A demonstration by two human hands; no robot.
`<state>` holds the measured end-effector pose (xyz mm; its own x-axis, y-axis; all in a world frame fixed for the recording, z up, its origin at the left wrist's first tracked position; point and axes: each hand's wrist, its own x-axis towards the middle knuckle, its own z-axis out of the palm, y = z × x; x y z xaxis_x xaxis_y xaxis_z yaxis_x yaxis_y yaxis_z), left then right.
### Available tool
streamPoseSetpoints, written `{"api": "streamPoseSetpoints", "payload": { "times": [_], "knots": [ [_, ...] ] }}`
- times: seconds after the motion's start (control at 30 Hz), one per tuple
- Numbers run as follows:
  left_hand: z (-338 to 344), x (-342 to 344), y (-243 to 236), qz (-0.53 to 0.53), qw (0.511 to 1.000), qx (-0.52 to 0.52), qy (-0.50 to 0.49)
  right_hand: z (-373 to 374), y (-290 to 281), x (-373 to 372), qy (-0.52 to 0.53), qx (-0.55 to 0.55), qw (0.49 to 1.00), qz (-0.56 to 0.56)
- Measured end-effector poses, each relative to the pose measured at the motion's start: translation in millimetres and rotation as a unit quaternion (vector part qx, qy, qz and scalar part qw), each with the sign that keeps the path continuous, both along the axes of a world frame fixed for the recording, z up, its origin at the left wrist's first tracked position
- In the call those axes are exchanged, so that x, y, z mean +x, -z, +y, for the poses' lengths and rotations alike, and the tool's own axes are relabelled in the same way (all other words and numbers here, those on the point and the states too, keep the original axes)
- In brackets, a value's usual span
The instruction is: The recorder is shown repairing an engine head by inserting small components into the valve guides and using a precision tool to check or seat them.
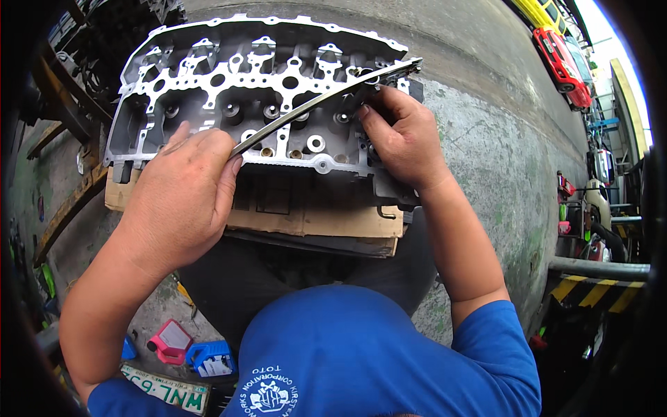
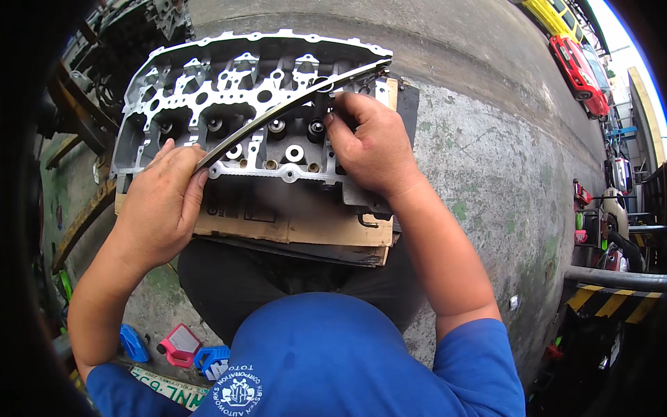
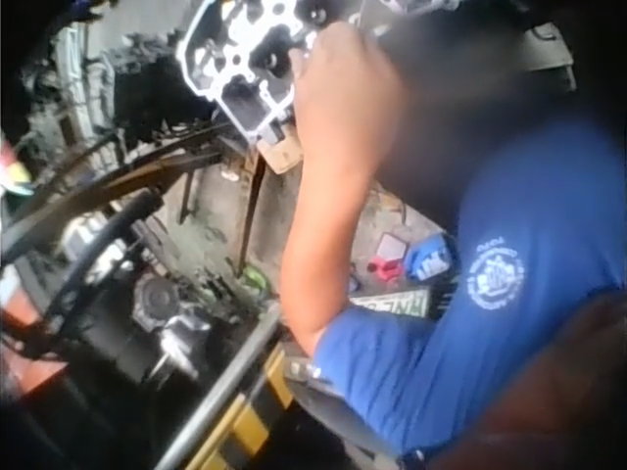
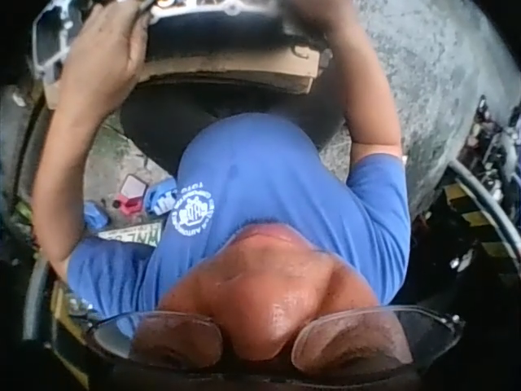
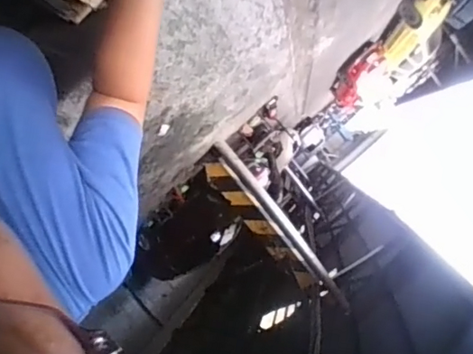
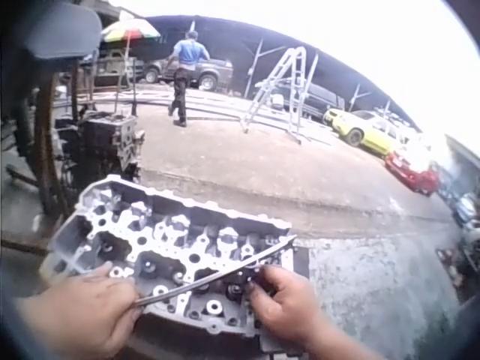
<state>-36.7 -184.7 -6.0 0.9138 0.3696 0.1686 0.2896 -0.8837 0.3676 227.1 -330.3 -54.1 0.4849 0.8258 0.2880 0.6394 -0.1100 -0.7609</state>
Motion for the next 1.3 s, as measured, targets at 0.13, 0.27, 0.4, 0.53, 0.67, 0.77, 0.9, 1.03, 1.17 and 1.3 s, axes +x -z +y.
{"api": "streamPoseSetpoints", "payload": {
  "times": [0.13,0.27,0.4,0.53,0.67,0.77,0.9,1.03,1.17,1.3],
  "knots": [
    [-0.8,0.0,-2.0,0.012,1.000,0.002,-0.002,-0.1,-1.5,-2.6,-0.004,0.004,1.000,-0.003],
    [-0.8,0.6,-1.7,0.013,1.000,-0.006,-0.004,-0.1,-5.5,-4.8,0.001,-0.017,1.000,-0.024],
    [-1.6,0.5,-2.4,0.014,1.000,-0.002,-0.004,-1.7,-2.7,-2.0,-0.007,-0.015,0.996,-0.087],
    [0.9,-2.4,-0.4,0.012,1.000,-0.017,-0.004,-1.2,-3.7,-4.9,0.003,-0.010,0.995,-0.097],
    [2.3,-4.2,-0.9,0.030,0.999,-0.026,-0.001,-1.4,-3.0,-4.5,-0.013,-0.018,0.998,-0.064],
    [-0.9,-1.4,-3.6,0.023,0.999,-0.041,-0.013,-0.4,-3.8,-4.4,-0.018,-0.032,0.996,-0.080],
    [-3.5,1.6,-10.1,0.018,0.998,-0.049,-0.020,-0.1,-1.5,-3.9,-0.015,-0.025,0.995,-0.093],
    [-3.0,2.4,-12.7,0.017,0.998,-0.059,-0.022,-0.1,-0.7,-3.7,-0.007,-0.026,0.993,-0.112],
    [-3.3,1.3,-12.9,0.029,0.997,-0.070,-0.029,-0.1,0.2,-3.7,-0.007,-0.023,0.993,-0.116],
    [-3.2,1.7,-11.9,0.038,0.996,-0.073,-0.032,-0.6,-2.7,-5.0,-0.006,-0.034,0.994,-0.107]
  ]
}}
